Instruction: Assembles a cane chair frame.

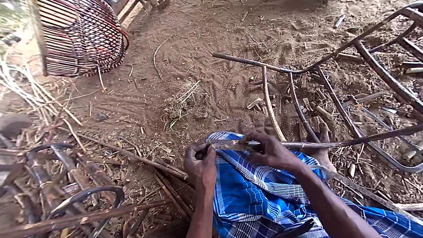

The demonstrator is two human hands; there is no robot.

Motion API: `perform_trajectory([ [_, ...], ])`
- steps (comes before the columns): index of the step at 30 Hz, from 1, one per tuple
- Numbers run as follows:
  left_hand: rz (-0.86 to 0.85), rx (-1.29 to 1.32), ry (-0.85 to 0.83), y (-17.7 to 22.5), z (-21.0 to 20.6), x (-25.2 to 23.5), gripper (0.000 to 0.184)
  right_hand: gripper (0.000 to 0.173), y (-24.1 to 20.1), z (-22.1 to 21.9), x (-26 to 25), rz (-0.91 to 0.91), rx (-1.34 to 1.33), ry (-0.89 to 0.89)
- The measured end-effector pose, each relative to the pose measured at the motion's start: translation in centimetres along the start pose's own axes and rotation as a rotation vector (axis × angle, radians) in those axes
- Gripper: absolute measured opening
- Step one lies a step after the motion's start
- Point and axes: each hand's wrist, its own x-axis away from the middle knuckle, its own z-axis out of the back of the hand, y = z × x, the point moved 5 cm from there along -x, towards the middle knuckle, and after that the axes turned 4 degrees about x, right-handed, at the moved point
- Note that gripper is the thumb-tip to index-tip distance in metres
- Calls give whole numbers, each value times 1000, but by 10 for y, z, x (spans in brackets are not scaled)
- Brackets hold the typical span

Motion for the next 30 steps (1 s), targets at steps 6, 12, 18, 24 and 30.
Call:
perform_trajectory([
  [6, -34, 39, 0, 6, -4, -5, 20, 24, 40, 27, -8, -105, -58, 120],
  [12, -18, 71, 41, 1, -6, -6, 24, 20, 42, 15, -24, -281, 315, 160],
  [18, 174, 389, -174, -13, -45, 15, 79, 20, 36, 14, -26, -270, 372, 187],
  [24, 184, 243, -134, -17, -58, 13, 83, 26, 34, 12, -22, -223, 361, 210],
  [30, 181, 225, -149, -13, -56, 16, 82, 18, 25, 23, -36, 49, -22, 204],
])
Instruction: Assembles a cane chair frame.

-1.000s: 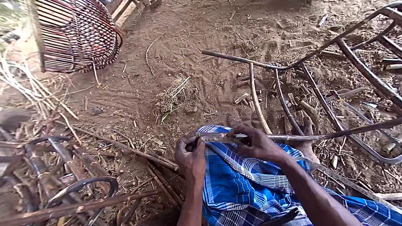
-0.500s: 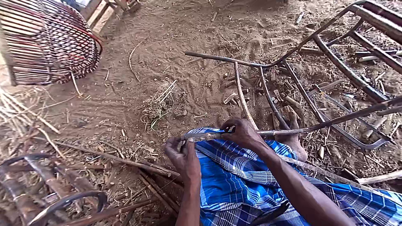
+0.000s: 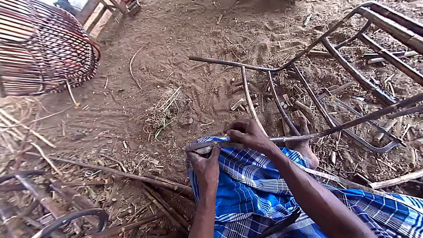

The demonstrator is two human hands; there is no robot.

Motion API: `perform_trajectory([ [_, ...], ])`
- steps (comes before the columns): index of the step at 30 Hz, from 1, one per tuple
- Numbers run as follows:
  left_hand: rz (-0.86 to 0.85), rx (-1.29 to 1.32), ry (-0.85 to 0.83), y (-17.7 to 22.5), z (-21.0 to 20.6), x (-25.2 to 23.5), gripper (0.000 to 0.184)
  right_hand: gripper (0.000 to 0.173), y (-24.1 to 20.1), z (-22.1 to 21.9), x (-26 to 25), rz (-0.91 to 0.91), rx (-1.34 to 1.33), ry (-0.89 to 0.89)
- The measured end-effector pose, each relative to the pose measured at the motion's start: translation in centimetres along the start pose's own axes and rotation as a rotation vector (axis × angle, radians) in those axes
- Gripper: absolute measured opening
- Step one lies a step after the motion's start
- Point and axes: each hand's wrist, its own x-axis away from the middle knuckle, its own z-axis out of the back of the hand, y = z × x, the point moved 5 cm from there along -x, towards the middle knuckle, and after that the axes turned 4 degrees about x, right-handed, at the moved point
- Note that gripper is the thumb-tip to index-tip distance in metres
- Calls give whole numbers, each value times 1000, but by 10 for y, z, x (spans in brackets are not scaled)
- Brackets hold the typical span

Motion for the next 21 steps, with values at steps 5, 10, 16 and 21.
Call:
perform_trajectory([
  [5, -11, 20, 18, 1, -1, -2, 82, 11, 13, -12, -13, -22, -72, -132],
  [10, -10, -17, 20, 0, -1, -1, 82, 10, 14, -13, -16, -13, -3, -175],
  [16, 6, -20, 21, 0, 0, -1, 82, 11, 14, -13, -18, -53, -3, -209],
  [21, -20, -42, -15, 3, -1, -8, 80, 15, 15, -10, -25, -149, 226, -122],
])
